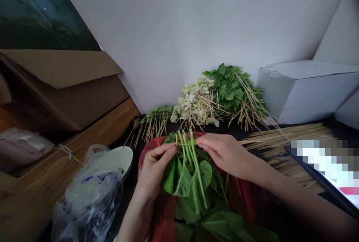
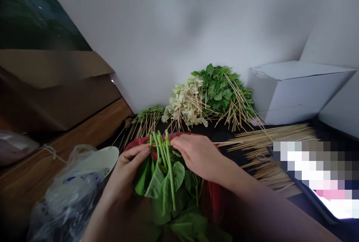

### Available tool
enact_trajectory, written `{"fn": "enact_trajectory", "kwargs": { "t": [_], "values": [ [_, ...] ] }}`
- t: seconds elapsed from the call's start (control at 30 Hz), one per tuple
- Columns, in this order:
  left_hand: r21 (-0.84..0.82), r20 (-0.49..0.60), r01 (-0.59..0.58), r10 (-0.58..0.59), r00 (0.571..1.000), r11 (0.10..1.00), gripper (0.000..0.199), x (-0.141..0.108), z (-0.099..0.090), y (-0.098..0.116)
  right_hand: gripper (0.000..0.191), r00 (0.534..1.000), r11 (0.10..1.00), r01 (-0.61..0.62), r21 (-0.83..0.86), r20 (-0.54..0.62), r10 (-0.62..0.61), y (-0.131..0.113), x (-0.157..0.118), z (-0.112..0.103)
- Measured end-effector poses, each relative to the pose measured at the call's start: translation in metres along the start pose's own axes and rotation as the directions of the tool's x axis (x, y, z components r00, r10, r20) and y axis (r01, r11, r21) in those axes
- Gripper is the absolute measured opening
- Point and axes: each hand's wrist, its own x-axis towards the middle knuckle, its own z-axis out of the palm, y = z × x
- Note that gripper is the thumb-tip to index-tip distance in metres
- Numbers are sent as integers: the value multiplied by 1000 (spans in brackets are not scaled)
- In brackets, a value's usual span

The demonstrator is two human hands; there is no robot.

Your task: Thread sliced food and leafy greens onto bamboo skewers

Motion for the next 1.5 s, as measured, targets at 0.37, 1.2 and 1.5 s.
{"fn": "enact_trajectory", "kwargs": {
  "t": [0.37,1.2,1.5],
  "values": [
    [18,-5,22,-22,1000,1000,29,0,1,0,27,1000,994,16,-107,-4,-16,-3,-2,5],
    [114,215,45,-69,974,992,29,0,4,-1,24,995,996,12,-86,-93,-20,-2,0,9],
    [-217,40,94,-87,995,972,30,7,-10,4,25,997,982,-60,-180,-58,50,27,3,-19]
  ]
}}
